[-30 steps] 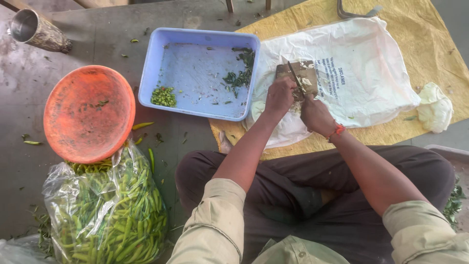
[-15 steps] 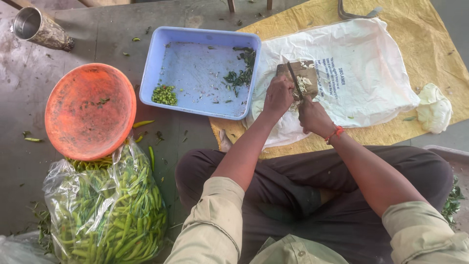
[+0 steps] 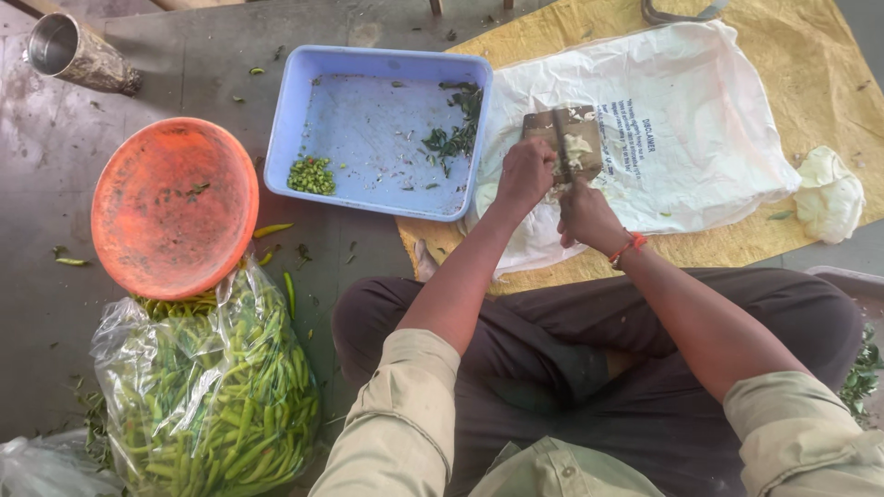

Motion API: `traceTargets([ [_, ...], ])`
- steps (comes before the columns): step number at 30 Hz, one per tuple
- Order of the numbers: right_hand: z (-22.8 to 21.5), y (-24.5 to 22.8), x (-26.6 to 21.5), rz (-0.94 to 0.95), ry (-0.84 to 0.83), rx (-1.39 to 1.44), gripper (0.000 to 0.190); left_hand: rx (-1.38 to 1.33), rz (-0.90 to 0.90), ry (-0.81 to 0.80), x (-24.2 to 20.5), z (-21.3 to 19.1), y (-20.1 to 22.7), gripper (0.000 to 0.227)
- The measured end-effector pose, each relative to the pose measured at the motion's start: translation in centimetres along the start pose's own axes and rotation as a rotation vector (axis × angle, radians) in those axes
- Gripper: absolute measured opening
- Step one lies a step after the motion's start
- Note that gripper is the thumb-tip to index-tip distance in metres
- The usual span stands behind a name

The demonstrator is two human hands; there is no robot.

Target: The person cuts a cabbage on a wooden block using a knife.

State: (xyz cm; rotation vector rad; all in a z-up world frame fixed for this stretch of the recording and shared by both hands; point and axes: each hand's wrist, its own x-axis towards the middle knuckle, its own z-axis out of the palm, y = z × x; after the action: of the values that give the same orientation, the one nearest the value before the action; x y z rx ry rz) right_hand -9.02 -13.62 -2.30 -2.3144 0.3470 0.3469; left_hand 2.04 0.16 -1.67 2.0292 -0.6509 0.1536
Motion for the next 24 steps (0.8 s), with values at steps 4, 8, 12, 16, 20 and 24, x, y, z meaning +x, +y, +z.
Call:
traceTargets([
  [4, -0.9, -1.1, -2.1, -0.266, 0.079, -0.370, 0.030, -0.003, -0.022, -0.016, 0.4, 0.2, 1.5, 0.009],
  [8, 1.0, -1.4, -1.5, -0.010, 0.120, -0.299, 0.033, 0.009, -0.008, 0.008, 0.7, 0.6, 0.9, 0.008],
  [12, 1.4, 0.2, -0.3, -0.220, 0.185, -0.471, 0.018, 0.044, 0.004, -0.013, 0.0, 1.5, 1.0, 0.006],
  [16, -1.0, 0.5, 0.4, -0.191, -0.006, 0.027, 0.023, 0.009, 0.049, -0.055, 0.6, 0.1, 1.2, 0.013],
  [20, -1.4, 0.0, -1.7, -0.629, 0.113, -0.582, 0.037, 0.038, 0.059, -0.127, -0.2, -0.9, 1.0, 0.019],
  [24, -0.6, -1.3, -2.3, 0.112, -0.021, -0.033, 0.029, 0.092, 0.068, -0.050, 0.9, -0.6, 1.0, 0.012],
])
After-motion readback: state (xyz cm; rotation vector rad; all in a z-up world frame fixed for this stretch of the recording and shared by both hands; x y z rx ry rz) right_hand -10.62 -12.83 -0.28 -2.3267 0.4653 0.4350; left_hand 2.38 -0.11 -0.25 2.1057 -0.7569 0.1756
